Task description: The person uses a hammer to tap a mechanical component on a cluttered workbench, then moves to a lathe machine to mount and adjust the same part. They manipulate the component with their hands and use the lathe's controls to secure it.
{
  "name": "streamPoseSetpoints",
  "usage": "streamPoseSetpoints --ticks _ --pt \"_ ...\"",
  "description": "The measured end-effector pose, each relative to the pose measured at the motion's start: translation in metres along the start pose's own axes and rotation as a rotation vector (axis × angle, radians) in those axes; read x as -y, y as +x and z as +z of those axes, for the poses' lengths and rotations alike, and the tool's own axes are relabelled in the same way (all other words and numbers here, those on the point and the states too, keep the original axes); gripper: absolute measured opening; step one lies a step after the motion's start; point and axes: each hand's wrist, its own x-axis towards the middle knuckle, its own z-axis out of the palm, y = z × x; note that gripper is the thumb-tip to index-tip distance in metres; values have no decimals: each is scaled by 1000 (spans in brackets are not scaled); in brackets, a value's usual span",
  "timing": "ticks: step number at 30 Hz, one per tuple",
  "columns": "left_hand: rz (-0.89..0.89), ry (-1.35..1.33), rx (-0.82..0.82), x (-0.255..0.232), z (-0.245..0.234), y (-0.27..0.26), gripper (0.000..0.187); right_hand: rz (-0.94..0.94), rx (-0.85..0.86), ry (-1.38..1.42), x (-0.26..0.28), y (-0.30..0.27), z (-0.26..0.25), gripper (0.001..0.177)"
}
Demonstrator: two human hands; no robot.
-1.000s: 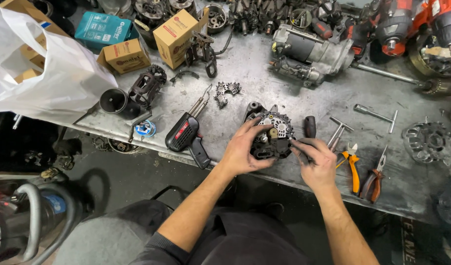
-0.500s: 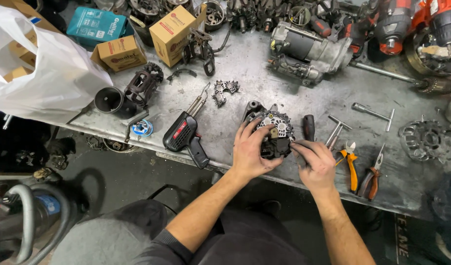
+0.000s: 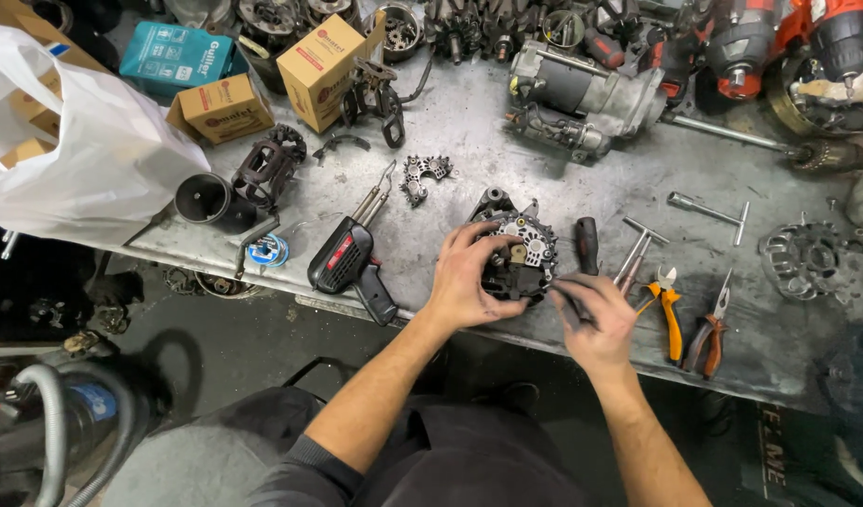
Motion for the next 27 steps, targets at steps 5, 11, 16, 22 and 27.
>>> streamPoseSetpoints --ticks 5,11,16,22,27 --pt "-19 -8 17 1 -2 -1 79 -100 22 -94 1 -1 7 20" --pt "-21 -25 36 6 -1 -1 80 -112 28 -74 4 -3 8 19" --pt "-40 -21 44 4 -4 0 80 -87 54 -16 3 -6 9 17" --pt "-55 -27 56 3 -5 2 80 23 1 27 7 -13 17 17" --pt "-56 -28 54 5 -4 0 81 11 -3 -57 26 -3 10 18"
